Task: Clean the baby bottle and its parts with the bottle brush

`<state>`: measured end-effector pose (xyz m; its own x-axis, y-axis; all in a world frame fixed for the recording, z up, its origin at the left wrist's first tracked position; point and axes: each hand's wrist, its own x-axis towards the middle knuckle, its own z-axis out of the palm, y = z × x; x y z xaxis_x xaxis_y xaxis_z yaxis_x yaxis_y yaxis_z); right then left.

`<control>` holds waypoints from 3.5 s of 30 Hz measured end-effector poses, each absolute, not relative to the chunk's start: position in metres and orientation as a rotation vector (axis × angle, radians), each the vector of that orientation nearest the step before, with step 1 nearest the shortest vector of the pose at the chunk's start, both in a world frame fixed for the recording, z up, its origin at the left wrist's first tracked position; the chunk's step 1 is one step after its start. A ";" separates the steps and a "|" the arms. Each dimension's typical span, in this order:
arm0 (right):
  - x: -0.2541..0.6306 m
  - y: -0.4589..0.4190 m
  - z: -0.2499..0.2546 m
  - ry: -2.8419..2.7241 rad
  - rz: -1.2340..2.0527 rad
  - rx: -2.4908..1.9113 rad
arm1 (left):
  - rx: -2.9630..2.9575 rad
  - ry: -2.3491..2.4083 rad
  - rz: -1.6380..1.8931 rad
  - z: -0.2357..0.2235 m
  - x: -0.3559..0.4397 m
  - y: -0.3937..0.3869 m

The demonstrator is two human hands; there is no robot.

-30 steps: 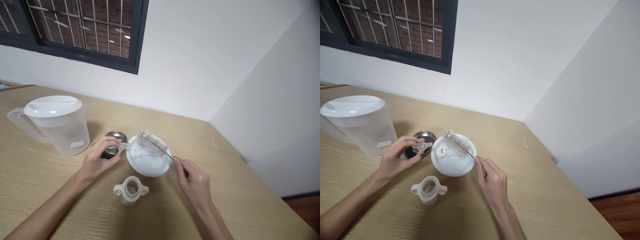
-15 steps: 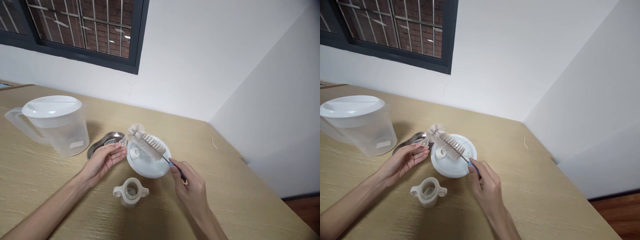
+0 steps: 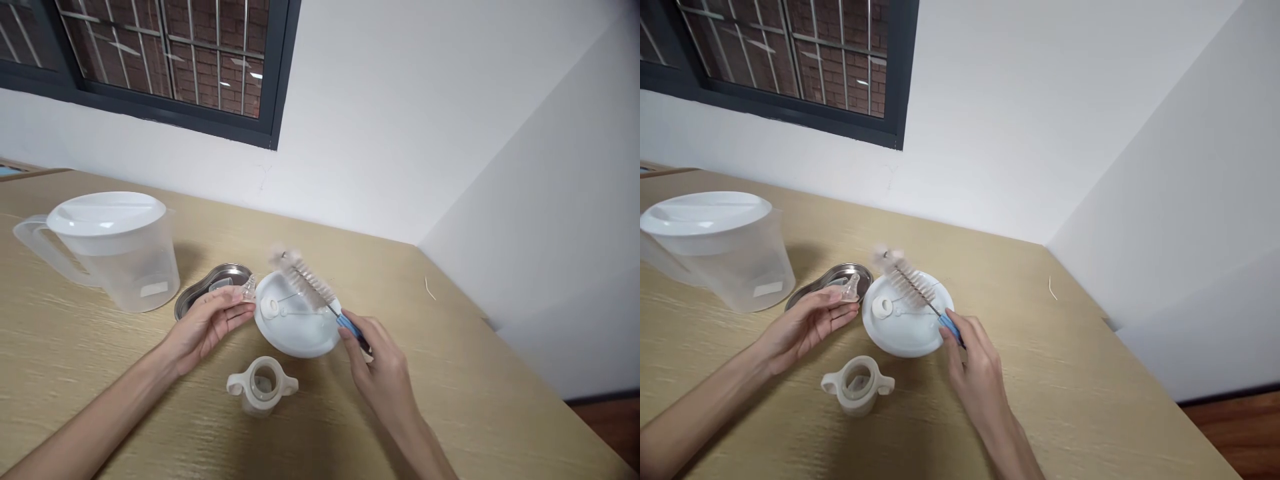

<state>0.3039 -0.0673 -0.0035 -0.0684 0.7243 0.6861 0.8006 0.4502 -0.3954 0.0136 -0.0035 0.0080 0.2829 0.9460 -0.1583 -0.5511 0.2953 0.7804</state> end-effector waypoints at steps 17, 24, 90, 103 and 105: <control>0.300 -0.072 -0.009 -2.028 0.043 -1.111 | 0.807 0.819 1.171 0.008 0.013 -0.004; 0.308 -0.067 -0.010 -2.027 -0.146 -1.214 | 0.859 0.850 1.175 0.009 0.014 -0.005; 0.299 -0.075 -0.004 -1.986 -0.343 -1.097 | 1.144 1.160 1.283 0.016 0.016 -0.006; 0.305 -0.074 -0.002 -1.993 -0.379 -1.150 | 1.040 1.133 1.332 0.016 0.009 -0.003; 0.306 -0.073 -0.001 -1.990 -0.405 -1.145 | 1.059 1.160 1.345 0.015 0.006 -0.001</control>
<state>0.3062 -0.0728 -0.0012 -0.2820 0.5826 0.7623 0.8343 0.5413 -0.1050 0.0056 -0.0013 0.0149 -0.0895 0.9960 -0.0017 -0.1476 -0.0116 0.9890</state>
